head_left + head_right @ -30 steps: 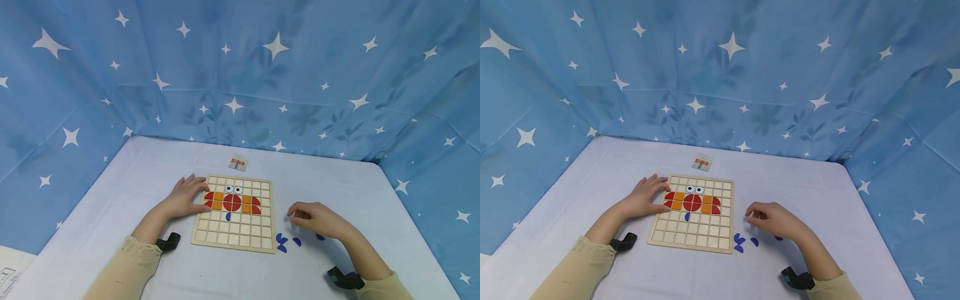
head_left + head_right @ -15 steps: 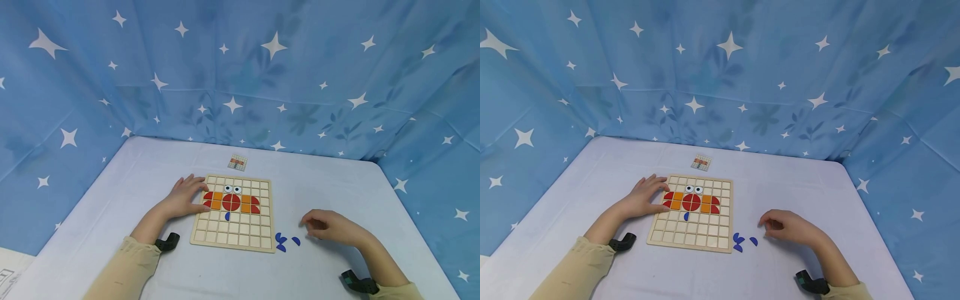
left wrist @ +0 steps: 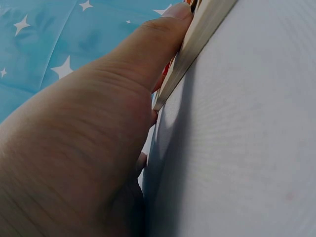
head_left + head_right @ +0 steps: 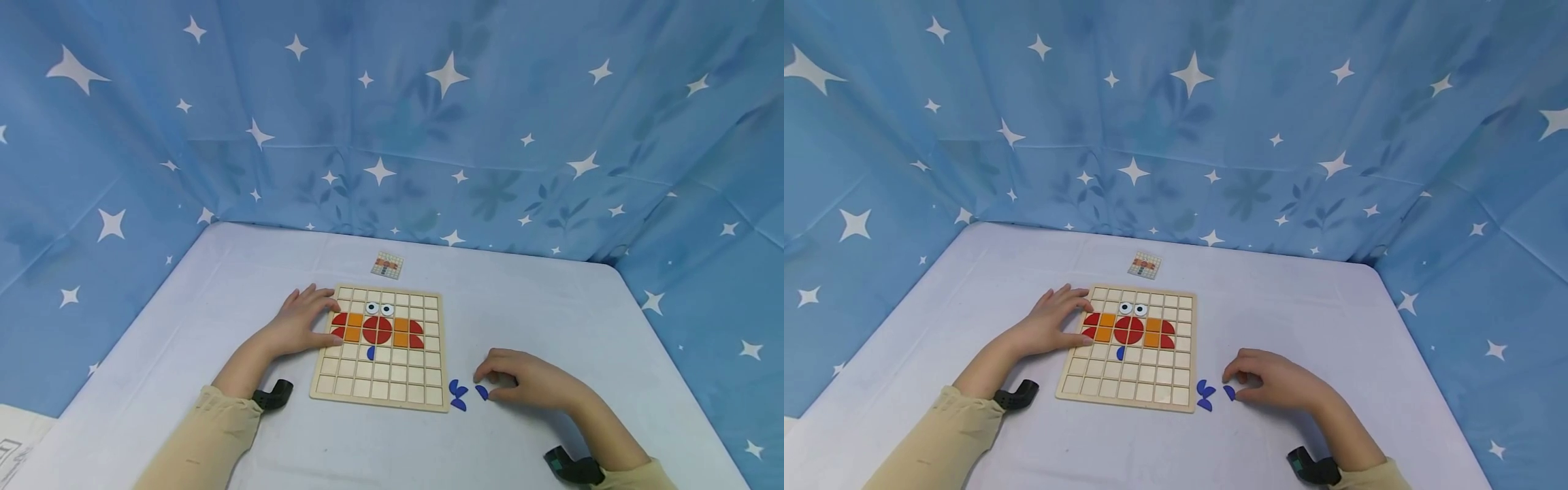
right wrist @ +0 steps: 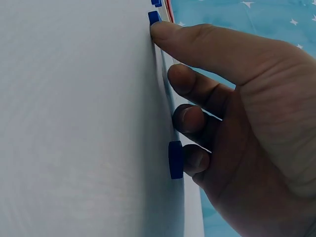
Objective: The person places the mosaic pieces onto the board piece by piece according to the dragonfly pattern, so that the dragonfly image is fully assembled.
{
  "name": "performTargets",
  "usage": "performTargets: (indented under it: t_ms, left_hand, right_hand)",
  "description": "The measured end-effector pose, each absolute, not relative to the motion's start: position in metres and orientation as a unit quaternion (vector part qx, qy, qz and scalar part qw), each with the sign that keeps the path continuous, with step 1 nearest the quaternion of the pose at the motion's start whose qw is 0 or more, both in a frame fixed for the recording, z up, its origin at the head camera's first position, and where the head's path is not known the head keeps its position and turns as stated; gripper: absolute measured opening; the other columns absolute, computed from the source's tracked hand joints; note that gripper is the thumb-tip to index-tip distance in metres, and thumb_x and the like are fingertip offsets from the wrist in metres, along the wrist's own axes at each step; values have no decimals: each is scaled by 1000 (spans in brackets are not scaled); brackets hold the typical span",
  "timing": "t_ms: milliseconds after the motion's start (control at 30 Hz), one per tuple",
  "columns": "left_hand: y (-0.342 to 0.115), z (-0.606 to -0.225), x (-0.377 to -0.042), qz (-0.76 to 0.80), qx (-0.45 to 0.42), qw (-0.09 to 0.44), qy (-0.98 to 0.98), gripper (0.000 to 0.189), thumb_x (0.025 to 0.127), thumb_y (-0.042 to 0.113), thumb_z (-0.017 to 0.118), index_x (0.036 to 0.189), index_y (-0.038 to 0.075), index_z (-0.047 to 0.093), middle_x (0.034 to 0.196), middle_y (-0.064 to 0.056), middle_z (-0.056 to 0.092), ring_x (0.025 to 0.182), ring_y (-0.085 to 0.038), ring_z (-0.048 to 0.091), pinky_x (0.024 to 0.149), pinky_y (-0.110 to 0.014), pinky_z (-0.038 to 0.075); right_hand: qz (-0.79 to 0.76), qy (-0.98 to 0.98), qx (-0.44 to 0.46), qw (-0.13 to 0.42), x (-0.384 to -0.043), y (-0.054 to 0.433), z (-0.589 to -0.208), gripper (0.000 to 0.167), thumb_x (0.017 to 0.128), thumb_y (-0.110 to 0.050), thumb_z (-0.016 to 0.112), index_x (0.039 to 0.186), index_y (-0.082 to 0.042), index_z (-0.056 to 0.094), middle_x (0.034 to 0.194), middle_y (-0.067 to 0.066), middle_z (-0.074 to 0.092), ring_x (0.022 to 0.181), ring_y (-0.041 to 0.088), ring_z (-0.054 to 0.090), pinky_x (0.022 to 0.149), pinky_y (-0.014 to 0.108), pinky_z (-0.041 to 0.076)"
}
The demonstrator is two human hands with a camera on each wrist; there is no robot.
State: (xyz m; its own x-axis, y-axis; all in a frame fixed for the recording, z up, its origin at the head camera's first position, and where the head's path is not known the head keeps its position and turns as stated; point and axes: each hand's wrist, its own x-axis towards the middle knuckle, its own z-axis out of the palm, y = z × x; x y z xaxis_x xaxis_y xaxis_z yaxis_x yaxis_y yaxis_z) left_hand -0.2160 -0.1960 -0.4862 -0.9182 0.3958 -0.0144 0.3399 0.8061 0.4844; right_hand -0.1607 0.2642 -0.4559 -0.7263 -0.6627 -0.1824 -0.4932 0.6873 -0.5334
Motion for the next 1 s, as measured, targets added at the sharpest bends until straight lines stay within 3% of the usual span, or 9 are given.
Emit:
performTargets:
  t_ms: [300,633,1000]
  left_hand:
    - [-196,-485,-215,243,192,57,949,54,78,62,75,118,30,57,158,-7,37,152,-40,14,122,-61,2]
    - [-196,-484,-215,246,192,59,948,54,78,61,75,118,30,57,158,-8,36,152,-40,14,123,-60,2]
    - [-196,-483,-214,246,193,58,948,55,78,61,76,119,29,57,158,-8,37,152,-40,14,122,-61,2]
  right_hand:
    - [-218,896,-342,179,-159,258,-457,30,85,-30,78,110,-41,65,99,-23,59,91,-1,54,82,22,53]
    - [-220,905,-327,158,-158,258,-462,23,87,-39,75,107,-39,63,91,-21,56,86,-2,52,75,20,49]
    - [-246,903,-315,155,-159,258,-462,24,87,-34,76,106,-32,62,86,-17,57,81,1,53,70,18,45]
